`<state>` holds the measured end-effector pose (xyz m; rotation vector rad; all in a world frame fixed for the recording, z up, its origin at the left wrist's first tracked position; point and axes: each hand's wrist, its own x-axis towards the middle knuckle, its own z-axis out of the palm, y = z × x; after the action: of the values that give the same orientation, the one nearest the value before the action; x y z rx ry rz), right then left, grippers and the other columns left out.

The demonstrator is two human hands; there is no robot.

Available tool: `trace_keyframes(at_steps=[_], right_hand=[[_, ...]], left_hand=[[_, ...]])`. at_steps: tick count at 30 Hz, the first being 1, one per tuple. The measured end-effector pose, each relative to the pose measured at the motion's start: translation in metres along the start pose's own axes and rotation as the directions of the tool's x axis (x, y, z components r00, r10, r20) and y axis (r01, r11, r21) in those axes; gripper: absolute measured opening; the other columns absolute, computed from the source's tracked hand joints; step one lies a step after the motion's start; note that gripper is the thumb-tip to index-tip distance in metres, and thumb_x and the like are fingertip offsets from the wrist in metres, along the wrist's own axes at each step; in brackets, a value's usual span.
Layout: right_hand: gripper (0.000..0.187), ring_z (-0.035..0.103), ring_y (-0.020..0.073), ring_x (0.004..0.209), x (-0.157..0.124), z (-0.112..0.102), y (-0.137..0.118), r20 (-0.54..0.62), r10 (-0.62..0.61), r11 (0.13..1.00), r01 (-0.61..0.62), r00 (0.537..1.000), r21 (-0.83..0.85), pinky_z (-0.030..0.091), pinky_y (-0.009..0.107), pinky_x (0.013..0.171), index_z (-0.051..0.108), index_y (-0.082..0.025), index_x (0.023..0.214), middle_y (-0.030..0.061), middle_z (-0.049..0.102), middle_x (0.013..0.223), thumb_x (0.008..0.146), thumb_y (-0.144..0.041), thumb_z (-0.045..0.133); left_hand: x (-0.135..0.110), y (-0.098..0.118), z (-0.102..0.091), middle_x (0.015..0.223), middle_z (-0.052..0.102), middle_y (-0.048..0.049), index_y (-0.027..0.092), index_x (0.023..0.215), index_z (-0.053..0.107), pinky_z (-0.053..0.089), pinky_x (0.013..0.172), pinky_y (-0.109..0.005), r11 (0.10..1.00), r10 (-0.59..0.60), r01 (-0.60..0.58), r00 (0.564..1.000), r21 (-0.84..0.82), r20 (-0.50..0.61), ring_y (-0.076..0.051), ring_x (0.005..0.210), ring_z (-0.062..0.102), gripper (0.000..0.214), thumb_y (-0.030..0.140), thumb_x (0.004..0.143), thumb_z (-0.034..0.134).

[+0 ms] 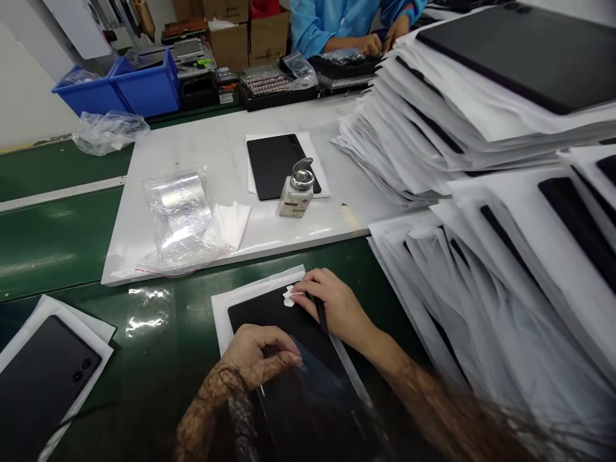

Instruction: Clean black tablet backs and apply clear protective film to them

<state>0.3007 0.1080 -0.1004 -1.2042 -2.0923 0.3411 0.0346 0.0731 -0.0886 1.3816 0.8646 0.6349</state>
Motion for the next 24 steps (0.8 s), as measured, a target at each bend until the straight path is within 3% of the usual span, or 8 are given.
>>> trace_keyframes(at_steps=[4, 8, 14, 16, 20, 22, 24], right_hand=[[0.019, 0.074, 0.0258, 0.084, 0.004, -0.019, 0.013, 0.096, -0.001, 0.986, 0.017, 0.995, -0.168, 0.057, 0.041, 0.074, 0.095, -0.028, 0.101, 0.0054, 0.085, 0.095, 0.115, -0.018, 0.088], [0.025, 0.070, 0.0271, 0.084, 0.009, -0.026, 0.030, -0.078, 0.069, 0.952, -0.089, 0.995, -0.293, 0.051, 0.042, 0.074, 0.093, -0.027, 0.091, 0.0080, 0.085, 0.094, 0.111, -0.013, 0.087], [0.022, 0.079, 0.0300, 0.091, 0.021, -0.026, 0.039, -0.317, 0.106, 0.964, -0.176, 0.943, -0.200, 0.065, 0.043, 0.082, 0.096, -0.028, 0.107, 0.0079, 0.086, 0.099, 0.122, -0.032, 0.081], [0.023, 0.081, 0.0308, 0.094, 0.037, -0.029, 0.039, -0.405, 0.122, 0.967, -0.201, 0.906, -0.158, 0.069, 0.045, 0.087, 0.095, -0.029, 0.110, 0.0080, 0.086, 0.103, 0.124, -0.038, 0.080], [0.024, 0.081, 0.0307, 0.100, 0.095, -0.032, 0.042, -0.558, 0.142, 0.973, -0.218, 0.818, -0.073, 0.073, 0.048, 0.096, 0.093, -0.029, 0.112, 0.0097, 0.086, 0.109, 0.125, -0.040, 0.076], [0.019, 0.081, 0.0313, 0.103, 0.129, -0.030, 0.049, -0.591, 0.128, 0.978, -0.202, 0.797, -0.060, 0.073, 0.049, 0.099, 0.093, -0.029, 0.112, 0.0089, 0.086, 0.109, 0.122, -0.037, 0.079], [0.014, 0.081, 0.0327, 0.106, 0.159, -0.029, 0.057, -0.578, 0.136, 0.977, -0.207, 0.805, -0.059, 0.073, 0.050, 0.098, 0.092, -0.030, 0.108, 0.0080, 0.084, 0.108, 0.118, -0.034, 0.084]], left_hand=[[0.001, -0.002, 0.000, 0.092, 0.103, -0.0167, 0.025, 0.093, 0.106, 0.072, 0.074, -0.035, 1.000, -0.023, 0.023, 1.000, -0.007, 0.006, -0.033, 0.079, 0.097, 0.025, 0.047, 0.099, 0.097], [0.001, -0.003, 0.000, 0.092, 0.104, -0.0176, 0.026, 0.091, 0.106, 0.072, 0.076, -0.036, 0.998, -0.053, 0.053, 0.998, -0.013, 0.015, -0.033, 0.081, 0.097, 0.027, 0.051, 0.098, 0.097], [-0.001, 0.000, 0.000, 0.085, 0.101, -0.0133, 0.028, 0.088, 0.105, 0.070, 0.070, -0.033, 0.992, -0.116, 0.116, 0.993, -0.050, 0.004, -0.027, 0.071, 0.091, 0.024, 0.050, 0.093, 0.100], [0.000, -0.003, 0.003, 0.079, 0.098, -0.0104, 0.030, 0.083, 0.104, 0.070, 0.066, -0.033, 0.992, -0.117, 0.116, 0.993, -0.056, -0.013, -0.026, 0.066, 0.088, 0.017, 0.044, 0.091, 0.099], [0.010, -0.016, 0.008, 0.068, 0.091, -0.0080, 0.035, 0.067, 0.095, 0.066, 0.055, -0.040, 0.997, -0.060, 0.056, 0.996, -0.055, -0.065, -0.031, 0.058, 0.084, 0.013, 0.044, 0.073, 0.101], [0.016, -0.020, 0.008, 0.064, 0.089, -0.0078, 0.036, 0.063, 0.092, 0.060, 0.048, -0.040, 0.998, -0.040, 0.036, 0.996, -0.053, -0.082, -0.032, 0.054, 0.081, 0.017, 0.047, 0.067, 0.105], [0.019, -0.019, 0.007, 0.060, 0.085, -0.0073, 0.036, 0.061, 0.090, 0.055, 0.044, -0.038, 0.998, -0.038, 0.034, 0.995, -0.056, -0.090, -0.032, 0.051, 0.078, 0.020, 0.046, 0.064, 0.108]])
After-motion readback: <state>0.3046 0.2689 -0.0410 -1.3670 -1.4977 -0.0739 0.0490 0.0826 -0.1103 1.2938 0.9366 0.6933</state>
